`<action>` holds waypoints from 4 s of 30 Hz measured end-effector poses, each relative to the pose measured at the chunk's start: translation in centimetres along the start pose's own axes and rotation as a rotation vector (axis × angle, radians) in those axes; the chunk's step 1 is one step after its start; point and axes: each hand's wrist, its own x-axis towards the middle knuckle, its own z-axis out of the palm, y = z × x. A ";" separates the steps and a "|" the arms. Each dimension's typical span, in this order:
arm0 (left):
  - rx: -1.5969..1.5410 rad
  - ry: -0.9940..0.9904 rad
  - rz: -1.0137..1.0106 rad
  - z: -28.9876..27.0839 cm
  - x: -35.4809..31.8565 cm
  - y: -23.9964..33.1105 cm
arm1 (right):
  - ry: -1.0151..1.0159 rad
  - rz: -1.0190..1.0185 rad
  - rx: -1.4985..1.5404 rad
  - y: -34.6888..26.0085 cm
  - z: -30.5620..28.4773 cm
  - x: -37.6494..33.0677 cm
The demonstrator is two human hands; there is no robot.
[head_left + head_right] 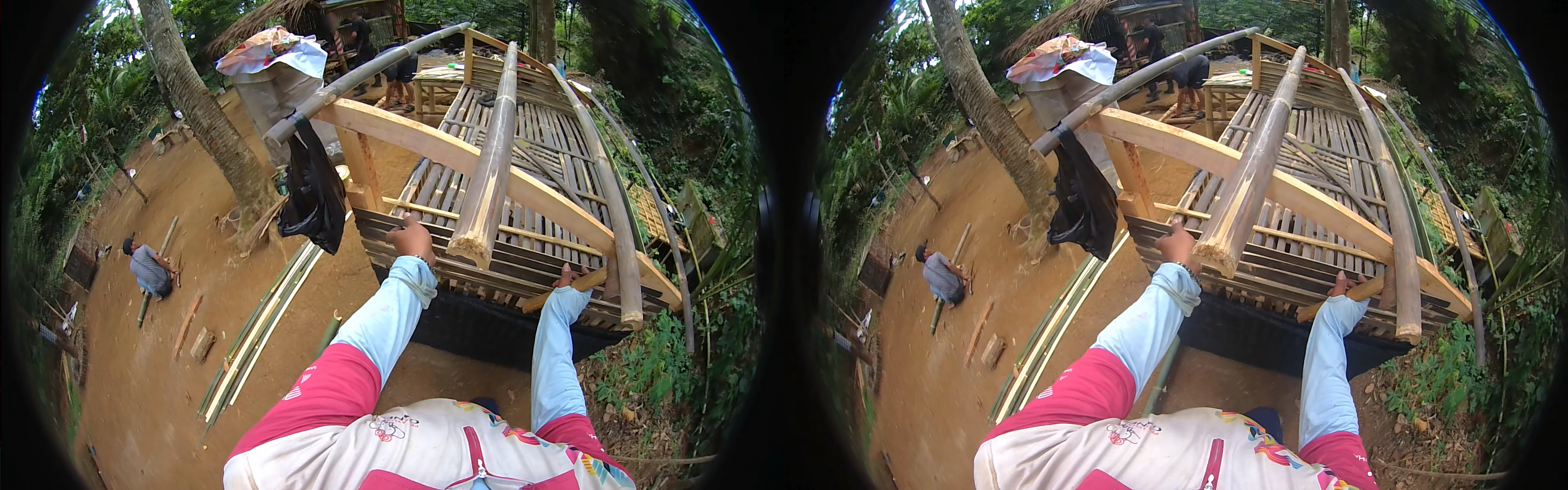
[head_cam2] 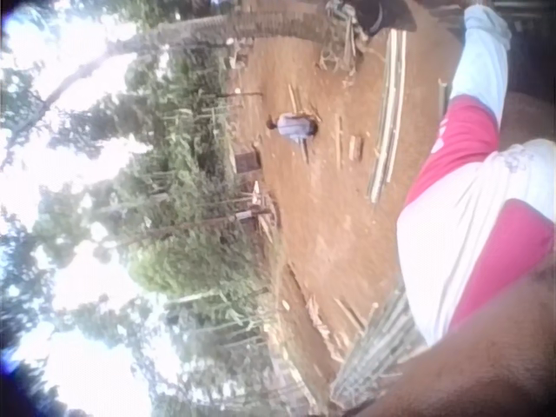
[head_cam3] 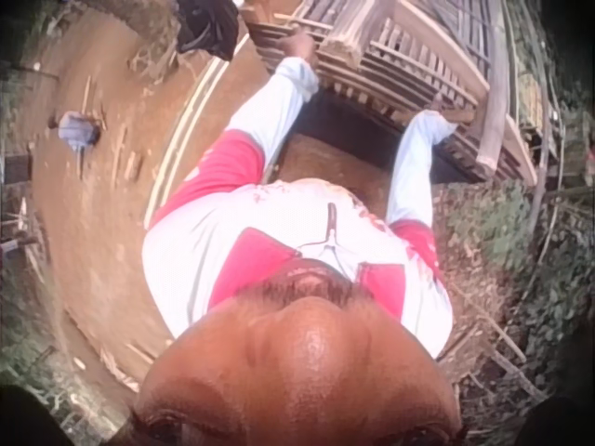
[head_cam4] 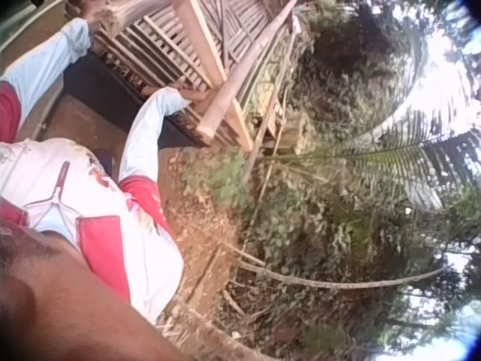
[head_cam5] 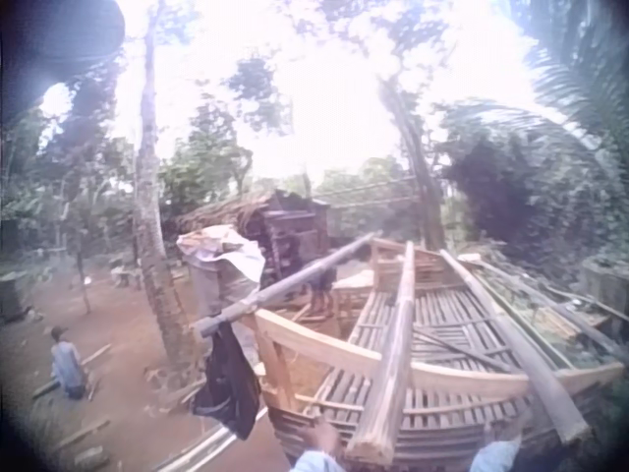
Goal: The person uses a wooden mallet to hammer bamboo strips into a curved wooden frame. They repeatedly position the strips and strike them to secure them in place, working on the side of a large, boat-like structure. The person adjusts the strips and the frame as needed to ensure proper alignment.
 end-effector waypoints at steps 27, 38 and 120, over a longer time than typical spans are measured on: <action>0.148 0.077 0.126 -0.3 1.2 -0.8 | -0.980 -0.345 -0.218 -1.4 2.4 -5.5; -0.004 -0.067 0.003 -0.6 1.3 -0.5 | -0.556 0.106 -0.058 3.5 5.3 -3.7; 0.065 -1.027 -0.689 -28.2 14.3 -12.3 | -0.334 -0.436 -0.658 4.0 9.2 -3.3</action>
